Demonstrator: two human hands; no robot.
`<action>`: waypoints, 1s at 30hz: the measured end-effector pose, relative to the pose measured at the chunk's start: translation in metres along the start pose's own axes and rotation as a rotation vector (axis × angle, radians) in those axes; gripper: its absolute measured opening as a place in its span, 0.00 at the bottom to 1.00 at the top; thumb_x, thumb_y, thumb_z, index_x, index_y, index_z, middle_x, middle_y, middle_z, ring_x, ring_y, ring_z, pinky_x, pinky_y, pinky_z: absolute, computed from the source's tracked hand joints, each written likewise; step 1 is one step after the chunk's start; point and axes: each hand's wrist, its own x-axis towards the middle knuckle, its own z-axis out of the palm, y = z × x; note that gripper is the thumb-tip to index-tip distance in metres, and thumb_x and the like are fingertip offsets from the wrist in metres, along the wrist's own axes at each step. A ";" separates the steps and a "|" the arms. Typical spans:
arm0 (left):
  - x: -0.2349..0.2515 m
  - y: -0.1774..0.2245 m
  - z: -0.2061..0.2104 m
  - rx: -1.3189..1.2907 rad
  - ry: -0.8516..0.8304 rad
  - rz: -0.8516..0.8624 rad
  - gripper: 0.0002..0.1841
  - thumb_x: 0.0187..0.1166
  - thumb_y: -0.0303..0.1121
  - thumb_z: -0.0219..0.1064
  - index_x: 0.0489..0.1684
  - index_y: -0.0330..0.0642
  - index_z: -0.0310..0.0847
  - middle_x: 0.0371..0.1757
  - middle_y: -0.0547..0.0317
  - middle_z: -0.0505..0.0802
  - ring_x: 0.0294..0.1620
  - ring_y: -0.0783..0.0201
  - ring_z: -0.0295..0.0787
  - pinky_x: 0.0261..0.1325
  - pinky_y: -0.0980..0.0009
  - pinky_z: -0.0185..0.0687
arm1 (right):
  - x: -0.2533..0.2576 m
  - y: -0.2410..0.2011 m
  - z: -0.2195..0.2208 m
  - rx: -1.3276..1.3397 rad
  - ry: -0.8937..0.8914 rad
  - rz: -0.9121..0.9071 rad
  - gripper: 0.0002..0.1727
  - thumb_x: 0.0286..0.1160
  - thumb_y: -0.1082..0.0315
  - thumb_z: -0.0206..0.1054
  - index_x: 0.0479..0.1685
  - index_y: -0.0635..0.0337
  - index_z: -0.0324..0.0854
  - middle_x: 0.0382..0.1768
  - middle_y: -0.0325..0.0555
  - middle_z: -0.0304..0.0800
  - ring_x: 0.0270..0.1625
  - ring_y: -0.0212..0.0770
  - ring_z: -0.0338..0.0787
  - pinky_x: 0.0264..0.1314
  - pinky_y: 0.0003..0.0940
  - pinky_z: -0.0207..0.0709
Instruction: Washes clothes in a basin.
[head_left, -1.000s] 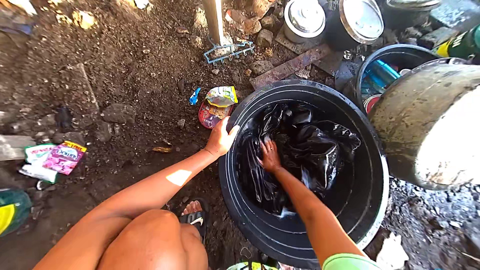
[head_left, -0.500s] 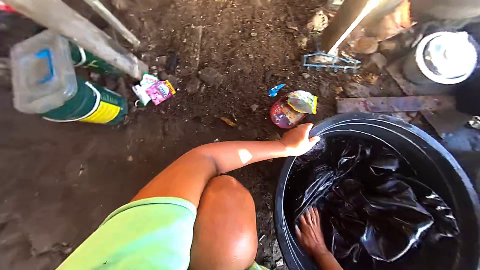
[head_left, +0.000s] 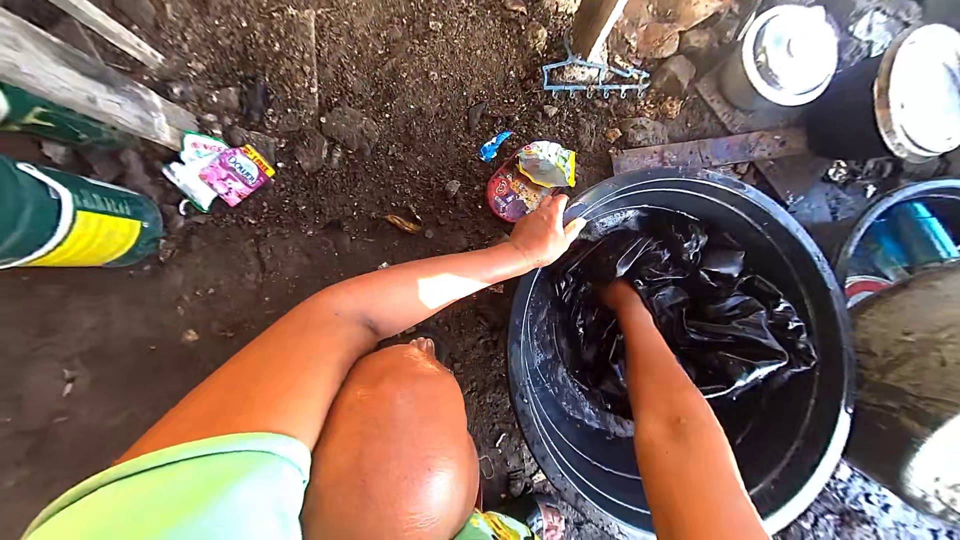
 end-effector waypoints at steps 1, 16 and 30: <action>-0.007 -0.002 0.002 -0.016 0.032 -0.013 0.33 0.90 0.49 0.58 0.85 0.34 0.64 0.79 0.35 0.77 0.69 0.43 0.87 0.69 0.46 0.83 | 0.005 0.008 0.003 0.088 0.039 0.023 0.30 0.93 0.56 0.53 0.75 0.77 0.73 0.74 0.76 0.77 0.80 0.70 0.75 0.81 0.68 0.64; -0.030 -0.021 0.004 -0.314 -0.001 -0.003 0.32 0.82 0.40 0.70 0.81 0.28 0.69 0.73 0.31 0.83 0.77 0.42 0.80 0.82 0.48 0.70 | -0.125 0.039 0.164 0.210 0.297 0.331 0.48 0.75 0.69 0.68 0.93 0.73 0.42 0.93 0.73 0.39 0.93 0.70 0.52 0.88 0.61 0.59; 0.010 -0.009 -0.018 -0.149 -0.085 -0.023 0.33 0.82 0.45 0.71 0.80 0.33 0.71 0.70 0.31 0.85 0.75 0.38 0.81 0.79 0.39 0.71 | -0.241 0.028 -0.084 0.788 0.757 0.188 0.29 0.87 0.46 0.60 0.66 0.65 0.81 0.55 0.63 0.88 0.56 0.54 0.88 0.62 0.61 0.78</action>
